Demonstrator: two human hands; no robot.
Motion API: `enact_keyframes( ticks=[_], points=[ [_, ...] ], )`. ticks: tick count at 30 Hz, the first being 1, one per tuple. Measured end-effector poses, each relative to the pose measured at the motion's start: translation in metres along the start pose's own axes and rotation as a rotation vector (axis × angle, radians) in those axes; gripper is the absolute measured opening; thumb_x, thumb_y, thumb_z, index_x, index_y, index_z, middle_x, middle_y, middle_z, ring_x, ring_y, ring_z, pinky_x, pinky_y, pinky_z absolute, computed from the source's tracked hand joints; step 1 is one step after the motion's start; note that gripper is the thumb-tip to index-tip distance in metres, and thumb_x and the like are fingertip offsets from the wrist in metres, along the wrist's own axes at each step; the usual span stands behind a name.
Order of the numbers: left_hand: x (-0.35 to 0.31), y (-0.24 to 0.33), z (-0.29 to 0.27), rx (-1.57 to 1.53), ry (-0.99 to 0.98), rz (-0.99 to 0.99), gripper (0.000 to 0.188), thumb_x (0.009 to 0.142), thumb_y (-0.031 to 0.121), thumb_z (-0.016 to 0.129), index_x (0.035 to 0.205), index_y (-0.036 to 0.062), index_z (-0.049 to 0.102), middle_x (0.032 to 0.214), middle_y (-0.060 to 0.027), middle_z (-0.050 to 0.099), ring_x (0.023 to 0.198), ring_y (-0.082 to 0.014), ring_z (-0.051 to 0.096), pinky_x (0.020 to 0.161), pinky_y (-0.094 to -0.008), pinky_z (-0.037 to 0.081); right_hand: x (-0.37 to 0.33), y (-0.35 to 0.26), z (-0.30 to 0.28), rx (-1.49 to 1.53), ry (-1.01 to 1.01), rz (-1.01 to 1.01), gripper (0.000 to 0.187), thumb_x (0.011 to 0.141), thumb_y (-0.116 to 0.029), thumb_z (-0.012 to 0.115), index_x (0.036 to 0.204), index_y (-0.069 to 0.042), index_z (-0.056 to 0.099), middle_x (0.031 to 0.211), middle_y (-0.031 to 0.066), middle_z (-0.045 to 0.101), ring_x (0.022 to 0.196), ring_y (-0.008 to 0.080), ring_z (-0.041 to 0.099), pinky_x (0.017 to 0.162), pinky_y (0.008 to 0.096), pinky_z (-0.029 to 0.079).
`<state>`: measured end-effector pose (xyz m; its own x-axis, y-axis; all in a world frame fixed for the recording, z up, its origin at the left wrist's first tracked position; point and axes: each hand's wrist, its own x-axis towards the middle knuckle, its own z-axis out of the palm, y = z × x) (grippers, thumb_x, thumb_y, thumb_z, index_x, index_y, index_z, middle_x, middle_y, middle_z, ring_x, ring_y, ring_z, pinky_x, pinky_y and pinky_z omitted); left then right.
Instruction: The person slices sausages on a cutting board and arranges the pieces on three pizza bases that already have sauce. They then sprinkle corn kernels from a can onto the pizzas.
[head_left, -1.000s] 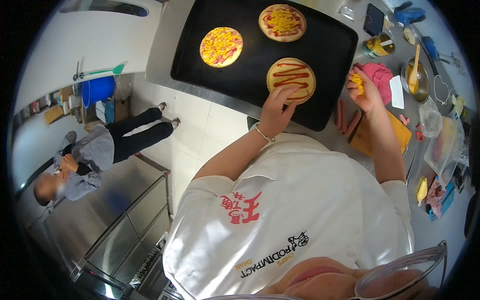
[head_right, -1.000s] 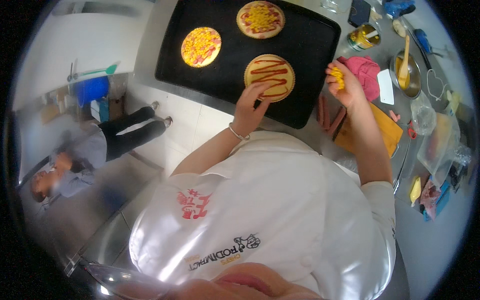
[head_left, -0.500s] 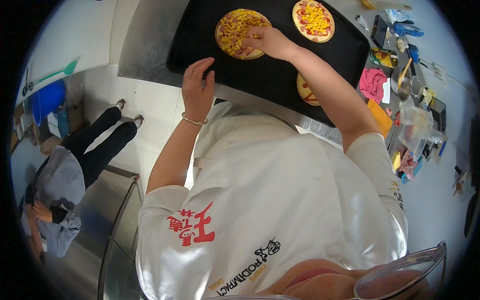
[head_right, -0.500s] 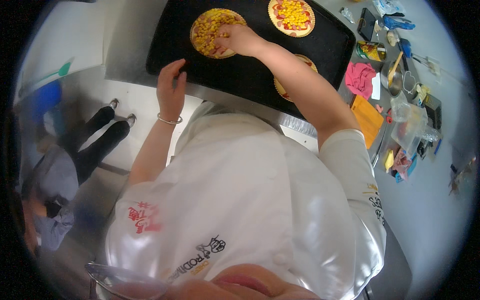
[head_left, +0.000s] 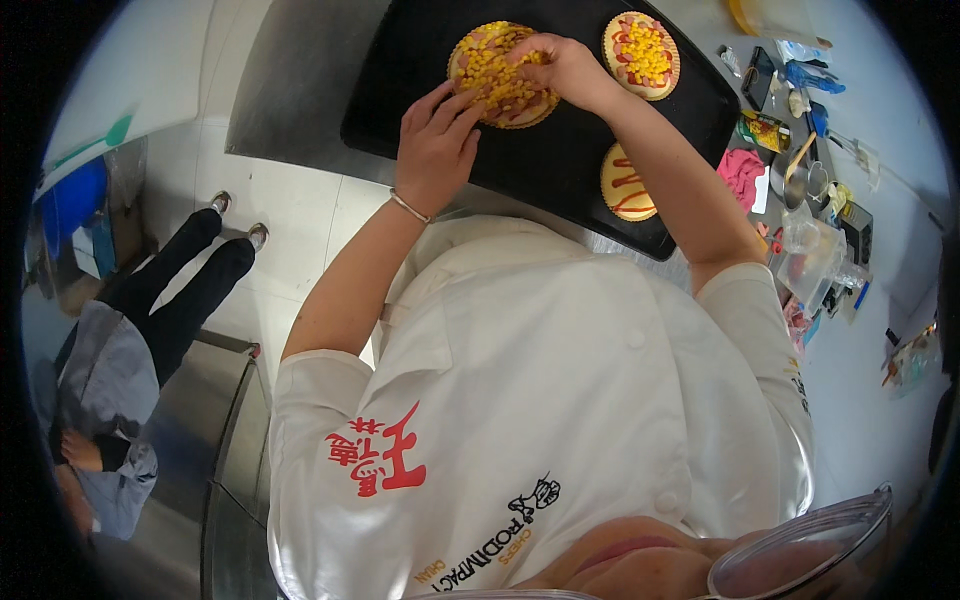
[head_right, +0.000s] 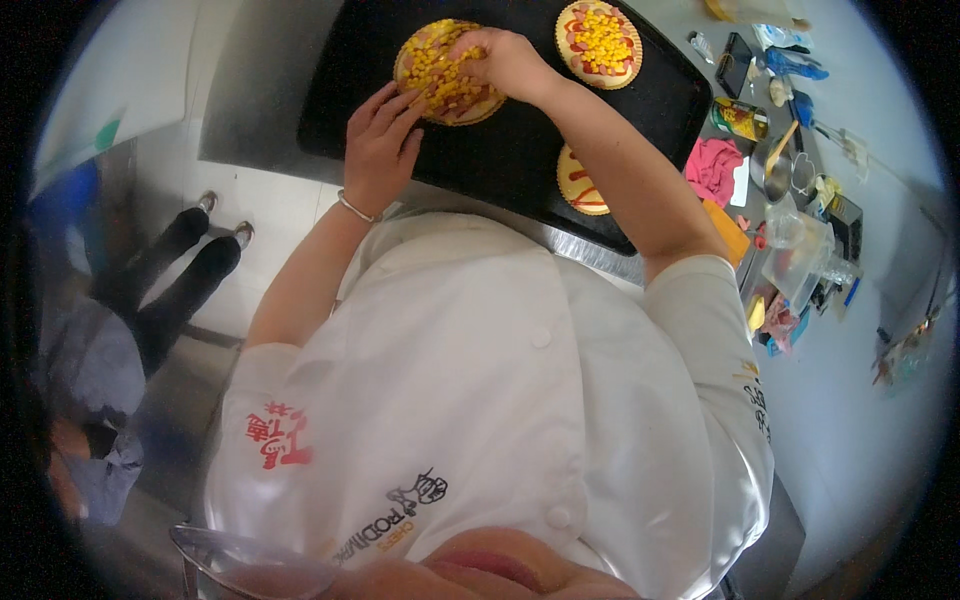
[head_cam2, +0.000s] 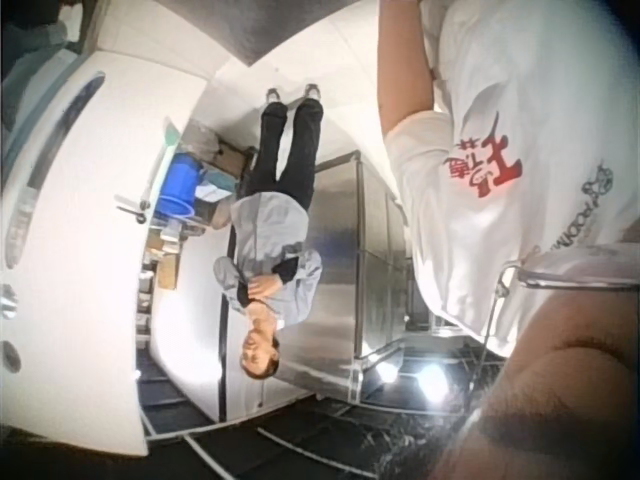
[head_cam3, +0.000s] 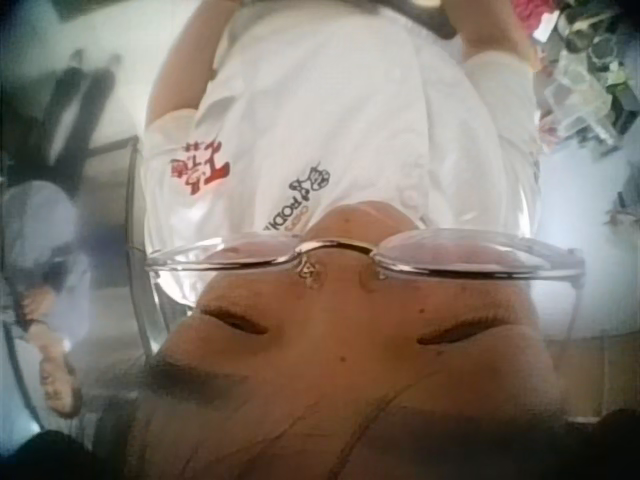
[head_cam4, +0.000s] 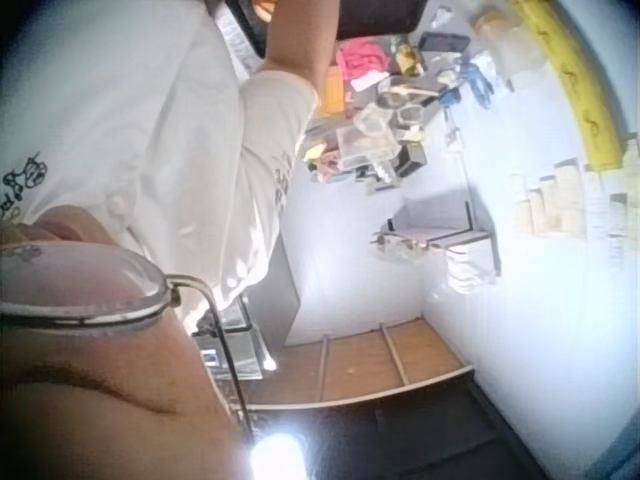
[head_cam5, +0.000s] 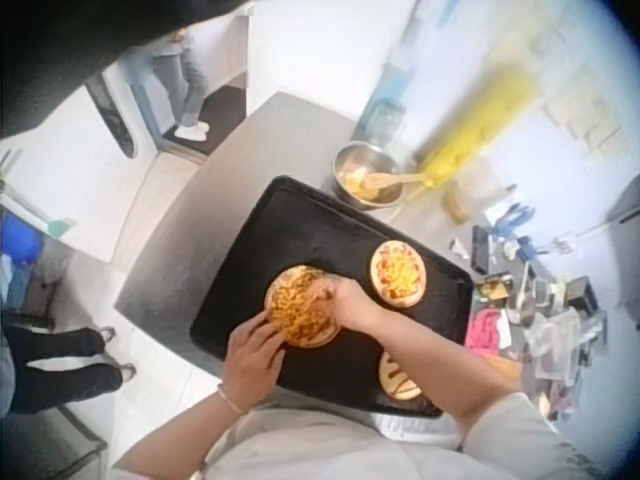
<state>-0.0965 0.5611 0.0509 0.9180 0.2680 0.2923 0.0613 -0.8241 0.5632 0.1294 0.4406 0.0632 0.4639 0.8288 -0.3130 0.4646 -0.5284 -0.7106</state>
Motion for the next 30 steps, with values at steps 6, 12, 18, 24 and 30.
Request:
enact_keyframes(
  ticks=[6,12,18,24,30],
  points=[
    [0.021,0.011,0.019,0.125,-0.185,0.103,0.049,0.090,0.029,0.069,0.136,0.0142,0.060,0.147,-0.0038,0.050,0.146,-0.0270,0.032,0.120,-0.0505,0.022,-0.010,-0.001,-0.003,1.037,0.169,0.374,0.020,0.093,-0.010,0.070,0.111,-0.002,0.066,0.118,0.0114,0.063,0.099,0.0209,0.066,0.085,0.0302,0.060],
    [0.012,0.020,0.015,0.095,-0.293,0.152,0.046,0.088,0.026,0.072,0.132,0.0146,0.063,0.146,-0.0045,0.050,0.145,-0.0283,0.033,0.121,-0.0519,0.021,-0.034,-0.005,0.014,1.042,0.153,0.357,0.017,0.093,-0.007,0.068,0.110,-0.003,0.066,0.111,0.0069,0.067,0.097,0.0164,0.066,0.086,0.0286,0.055],
    [0.023,0.015,0.007,0.095,-0.228,0.073,0.036,0.089,0.019,0.070,0.124,0.0134,0.067,0.143,-0.0054,0.053,0.144,-0.0300,0.035,0.120,-0.0520,0.022,-0.039,0.014,0.034,0.526,0.356,0.208,0.023,0.087,-0.010,0.072,0.109,-0.006,0.073,0.108,0.0134,0.072,0.096,0.0243,0.070,0.085,0.0331,0.055],
    [0.030,0.005,0.010,0.102,-0.155,-0.002,0.032,0.093,0.015,0.067,0.125,0.0130,0.066,0.143,-0.0061,0.054,0.143,-0.0295,0.036,0.120,-0.0527,0.022,-0.044,0.005,0.034,-0.087,0.271,-0.209,0.019,0.088,-0.004,0.070,0.106,-0.005,0.073,0.103,0.0120,0.072,0.092,0.0202,0.071,0.080,0.0306,0.057],
    [0.024,-0.003,0.008,0.152,-0.149,0.051,0.038,0.092,0.019,0.069,0.129,0.0159,0.064,0.144,-0.0041,0.053,0.144,-0.0280,0.035,0.120,-0.0531,0.023,-0.045,0.004,0.007,0.331,0.225,0.130,0.017,0.087,-0.003,0.069,0.103,-0.006,0.075,0.104,0.0120,0.074,0.091,0.0239,0.072,0.083,0.0336,0.057]
  ],
)
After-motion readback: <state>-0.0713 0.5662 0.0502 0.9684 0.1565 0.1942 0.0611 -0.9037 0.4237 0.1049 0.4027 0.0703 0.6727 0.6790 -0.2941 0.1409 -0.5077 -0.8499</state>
